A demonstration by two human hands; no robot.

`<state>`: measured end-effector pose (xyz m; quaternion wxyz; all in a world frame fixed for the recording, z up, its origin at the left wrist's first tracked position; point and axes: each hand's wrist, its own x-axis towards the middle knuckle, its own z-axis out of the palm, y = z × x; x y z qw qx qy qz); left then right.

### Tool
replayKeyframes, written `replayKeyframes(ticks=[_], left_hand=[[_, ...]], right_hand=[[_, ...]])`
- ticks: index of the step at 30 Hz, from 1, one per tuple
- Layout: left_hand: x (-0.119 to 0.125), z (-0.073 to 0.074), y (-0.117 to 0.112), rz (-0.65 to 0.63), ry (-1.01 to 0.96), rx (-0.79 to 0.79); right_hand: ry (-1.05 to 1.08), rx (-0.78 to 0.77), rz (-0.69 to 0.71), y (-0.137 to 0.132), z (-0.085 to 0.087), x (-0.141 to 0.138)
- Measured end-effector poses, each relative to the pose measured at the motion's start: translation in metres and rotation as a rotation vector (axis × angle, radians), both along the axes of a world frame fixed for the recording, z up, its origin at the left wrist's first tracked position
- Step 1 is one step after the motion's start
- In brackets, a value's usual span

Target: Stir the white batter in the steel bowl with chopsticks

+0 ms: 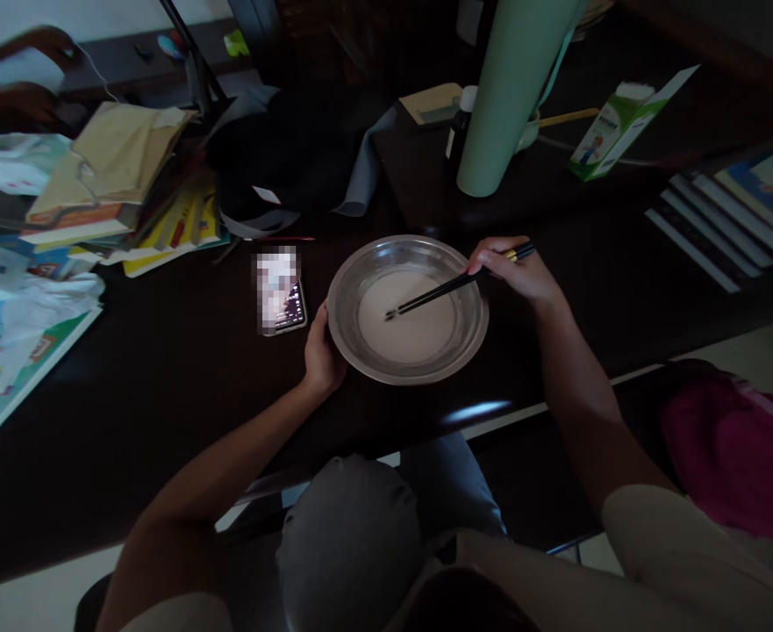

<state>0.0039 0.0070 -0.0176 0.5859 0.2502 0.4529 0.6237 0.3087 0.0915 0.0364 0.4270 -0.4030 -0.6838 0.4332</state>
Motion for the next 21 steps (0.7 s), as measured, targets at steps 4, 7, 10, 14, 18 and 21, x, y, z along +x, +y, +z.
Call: replayKeyframes(ticks=[4, 7, 10, 14, 18, 21], left_hand=[[-0.0006, -0.0016, 0.0004, 0.004, -0.007, 0.005], [-0.0003, -0.0013, 0.0004, -0.002, -0.020, 0.020], [0.0001, -0.0002, 0.0002, -0.003, -0.023, 0.022], [-0.0004, -0.0003, 0.0000, -0.006, -0.017, 0.019], [-0.0014, -0.0019, 0.0003, -0.032, -0.003, 0.030], [-0.0016, -0.0025, 0.0006, -0.022, -0.005, 0.024]], right_hand=[[0.087, -0.006, -0.141, 0.0015, -0.0017, 0.0033], [0.058, -0.015, -0.070, 0.0003, -0.0015, 0.0029], [-0.005, -0.004, 0.025, 0.0000, -0.0012, 0.0006], [0.067, 0.014, -0.108, 0.0024, -0.0031, 0.0027], [0.088, -0.006, -0.099, 0.0013, -0.0033, 0.0039], [0.023, -0.006, 0.007, 0.0005, -0.0023, 0.0012]])
